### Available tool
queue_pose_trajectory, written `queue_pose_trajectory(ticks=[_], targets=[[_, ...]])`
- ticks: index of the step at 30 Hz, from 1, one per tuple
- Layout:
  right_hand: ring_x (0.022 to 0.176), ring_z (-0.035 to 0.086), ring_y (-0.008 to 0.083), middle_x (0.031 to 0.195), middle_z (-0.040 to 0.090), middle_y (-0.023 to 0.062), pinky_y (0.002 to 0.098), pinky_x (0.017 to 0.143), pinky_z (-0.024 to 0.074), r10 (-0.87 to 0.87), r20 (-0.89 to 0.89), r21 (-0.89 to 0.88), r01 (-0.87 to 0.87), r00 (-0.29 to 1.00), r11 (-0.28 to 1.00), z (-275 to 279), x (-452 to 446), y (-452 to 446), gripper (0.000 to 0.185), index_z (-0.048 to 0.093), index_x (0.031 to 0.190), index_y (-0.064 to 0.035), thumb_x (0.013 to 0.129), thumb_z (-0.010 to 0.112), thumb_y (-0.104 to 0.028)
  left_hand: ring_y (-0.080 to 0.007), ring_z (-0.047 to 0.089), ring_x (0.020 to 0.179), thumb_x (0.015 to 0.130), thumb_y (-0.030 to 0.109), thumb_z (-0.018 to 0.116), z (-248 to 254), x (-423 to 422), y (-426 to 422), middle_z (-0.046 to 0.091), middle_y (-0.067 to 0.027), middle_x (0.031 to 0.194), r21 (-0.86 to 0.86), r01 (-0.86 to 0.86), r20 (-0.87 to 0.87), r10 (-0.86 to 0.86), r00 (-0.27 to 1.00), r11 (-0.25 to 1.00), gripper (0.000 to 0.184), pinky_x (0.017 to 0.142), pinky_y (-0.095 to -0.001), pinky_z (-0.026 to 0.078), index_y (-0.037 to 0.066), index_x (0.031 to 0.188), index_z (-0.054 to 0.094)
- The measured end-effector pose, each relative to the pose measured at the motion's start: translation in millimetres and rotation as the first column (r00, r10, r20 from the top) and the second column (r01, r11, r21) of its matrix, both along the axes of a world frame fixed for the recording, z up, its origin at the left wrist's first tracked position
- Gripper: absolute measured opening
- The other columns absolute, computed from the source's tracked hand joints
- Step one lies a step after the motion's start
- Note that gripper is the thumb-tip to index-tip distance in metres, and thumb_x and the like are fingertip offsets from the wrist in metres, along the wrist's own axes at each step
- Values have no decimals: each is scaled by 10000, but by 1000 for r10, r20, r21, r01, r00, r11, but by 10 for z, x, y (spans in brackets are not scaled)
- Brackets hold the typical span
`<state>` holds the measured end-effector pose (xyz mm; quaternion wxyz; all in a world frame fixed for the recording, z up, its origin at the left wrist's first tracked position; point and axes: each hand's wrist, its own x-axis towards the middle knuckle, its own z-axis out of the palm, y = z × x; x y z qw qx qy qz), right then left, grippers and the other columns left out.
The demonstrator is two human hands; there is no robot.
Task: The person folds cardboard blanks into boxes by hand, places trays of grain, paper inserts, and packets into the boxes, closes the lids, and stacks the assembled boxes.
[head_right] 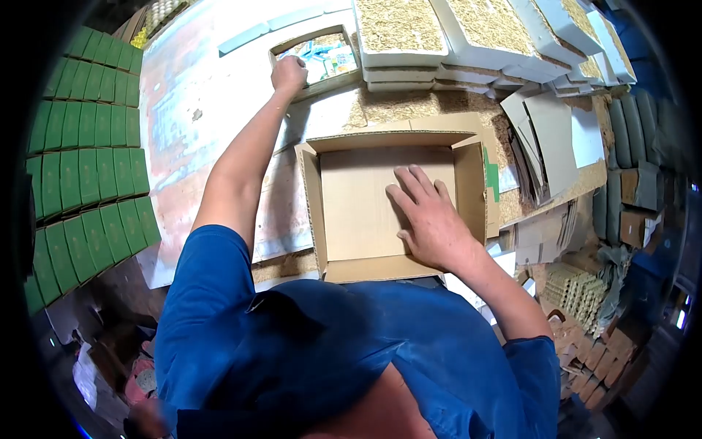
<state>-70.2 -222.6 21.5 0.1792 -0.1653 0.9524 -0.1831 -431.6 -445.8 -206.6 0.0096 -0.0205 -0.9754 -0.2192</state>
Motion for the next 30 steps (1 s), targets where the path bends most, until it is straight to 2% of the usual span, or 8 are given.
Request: queue_pose_trajectory(ticks=[4, 6, 12, 18, 24, 26, 28, 30], targets=[[1381, 322, 397, 1438, 366, 205, 565, 1062, 358, -2, -46, 41, 4, 999, 999, -54, 3, 0, 613, 446, 1308, -46, 778, 741, -132, -348, 695, 893, 806, 145, 622, 37, 4, -55, 717, -187, 948, 105, 27, -130, -13, 991, 994, 182, 830, -426, 547, 100, 898, 773], [1368, 335, 393, 1432, 370, 204, 562, 1055, 367, -8, -70, 34, 11, 998, 999, -69, 20, 7, 609, 450, 1304, -47, 777, 742, -135, -323, 704, 880, 777, 173, 660, 119, 31, -83, 728, -175, 947, 191, -12, 42, 4, 999, 981, 226, 834, -394, 540, 93, 953, 778], [1331, 375, 378, 1401, 404, 197, 544, 1031, 401, -12, -127, 31, 16, 992, 999, -83, 58, 11, 581, 473, 1278, -46, 772, 744, -136, -184, 682, 750, 804, 242, 789, 441, 273, -223, 736, -123, 821, 389, -49, 95, 13, 995, 920, 267, 731, -310, 534, -2, 908, 764], [1260, 492, 356, 1334, 519, 194, 439, 1051, 441, -39, -141, -136, 19, 989, 991, -13, 36, 95, 466, 582, 1186, -27, 773, 751, -162, -129, 646, 701, 755, 141, 839, 1050, 717, -270, 722, -97, 787, 777, -110, 100, 50, 994, 620, 225, 663, -261, 517, -36, 854, 743], [1181, 604, 283, 1254, 634, 193, 372, 1030, 462, -375, -40, -621, 271, 926, 735, 399, -203, 43, 534, 600, 1289, -25, 828, 749, -249, -126, 626, 770, 796, 105, 815, 1828, 1537, -306, 703, -85, 838, 898, -120, 151, -40, 988, 424, 199, 728, -257, 505, -38, 892, 715], [1108, 640, 226, 1198, 667, 179, 340, 975, 491, -455, -81, -599, 322, 887, 733, 580, -398, -29, 577, 598, 1289, 8, 810, 780, -257, -120, 618, 746, 814, 81, 795, 2004, 1899, -299, 695, -76, 817, 968, -88, 127, -156, 979, 234, 142, 711, -258, 503, -19, 859, 705], [1023, 663, 188, 1109, 703, 148, 315, 918, 510, -455, 90, -690, 385, 886, 613, 599, -550, -134, 598, 602, 1273, 35, 805, 798, -281, -101, 611, 717, 811, 44, 787, 2201, 2258, -230, 685, -58, 790, 982, -66, 100, -192, 976, 177, 109, 692, -240, 498, 7, 831, 687], [735, 635, 97, 839, 714, 70, 246, 668, 509, -438, 207, -811, 404, 875, 424, 311, -695, -236, 377, 710, 1017, 53, 823, 794, -259, -98, 610, 704, 808, 40, 788, 2287, 2510, -172, 682, -49, 782, 982, -61, 100, -220, 970, 179, 111, 688, -233, 499, 16, 812, 679]])
